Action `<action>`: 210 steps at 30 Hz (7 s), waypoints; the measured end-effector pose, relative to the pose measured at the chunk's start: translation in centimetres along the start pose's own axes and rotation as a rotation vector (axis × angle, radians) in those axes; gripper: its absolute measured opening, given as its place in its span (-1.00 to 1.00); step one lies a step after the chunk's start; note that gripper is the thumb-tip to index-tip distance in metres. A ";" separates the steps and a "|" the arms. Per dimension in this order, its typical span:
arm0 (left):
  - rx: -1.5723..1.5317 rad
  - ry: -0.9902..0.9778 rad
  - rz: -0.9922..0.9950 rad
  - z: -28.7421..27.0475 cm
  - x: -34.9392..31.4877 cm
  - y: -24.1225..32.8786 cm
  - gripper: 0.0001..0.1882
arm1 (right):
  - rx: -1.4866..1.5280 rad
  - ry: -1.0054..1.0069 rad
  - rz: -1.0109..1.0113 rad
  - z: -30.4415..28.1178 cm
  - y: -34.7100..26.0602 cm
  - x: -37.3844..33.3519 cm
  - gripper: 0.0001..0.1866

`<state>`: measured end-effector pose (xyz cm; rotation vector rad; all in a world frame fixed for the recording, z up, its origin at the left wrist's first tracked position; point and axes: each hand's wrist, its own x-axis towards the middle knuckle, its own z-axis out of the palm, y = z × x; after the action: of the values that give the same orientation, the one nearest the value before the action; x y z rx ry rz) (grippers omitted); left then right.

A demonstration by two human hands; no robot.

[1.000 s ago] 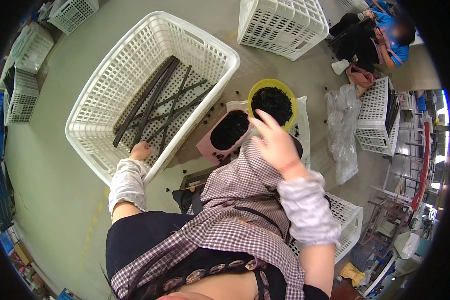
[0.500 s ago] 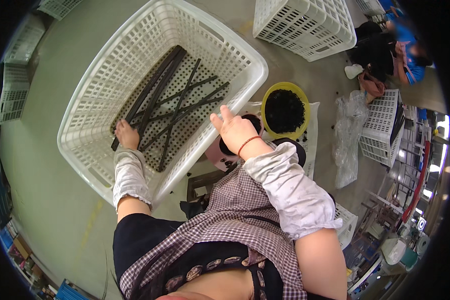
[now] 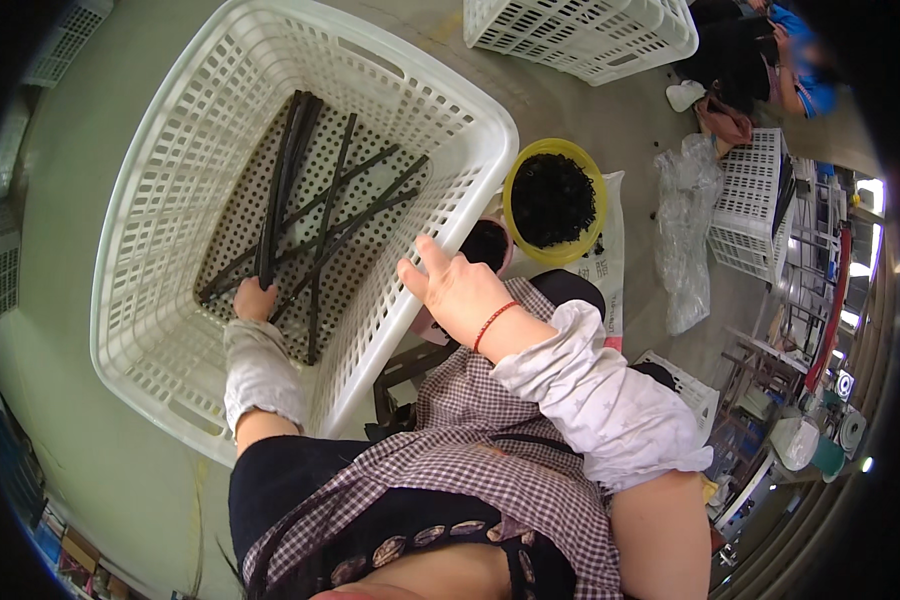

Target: The person inserts small black components into square metal tubes and uses a hammer to tap them into place. They repeatedly pick up components from a yellow bowl, align them with the tubes, and hammer them in, then place the assembled tubes into a white basket.

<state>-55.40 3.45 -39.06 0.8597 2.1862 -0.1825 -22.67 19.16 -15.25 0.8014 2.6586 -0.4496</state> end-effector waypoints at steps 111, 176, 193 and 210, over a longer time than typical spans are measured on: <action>-0.778 -0.642 0.850 -12.6 -50.4 27.3 -0.53 | 1.625 1.366 0.181 -7.4 -7.6 -24.4 -0.46; -0.290 -0.290 1.926 14.2 -53.1 47.8 -0.40 | 1.316 1.631 0.644 12.8 5.9 -48.9 -0.42; -0.358 -0.904 1.576 15.0 -54.1 50.6 -0.70 | 1.386 1.692 0.584 13.6 7.2 -51.7 -0.66; -0.447 -0.624 1.598 17.5 -56.8 52.5 -0.80 | 1.472 1.789 0.560 16.0 8.9 -51.9 -0.66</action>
<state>15.70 7.07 -4.13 1.6691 0.5028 0.6917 26.85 -4.48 -10.93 3.4729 2.0873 -2.4577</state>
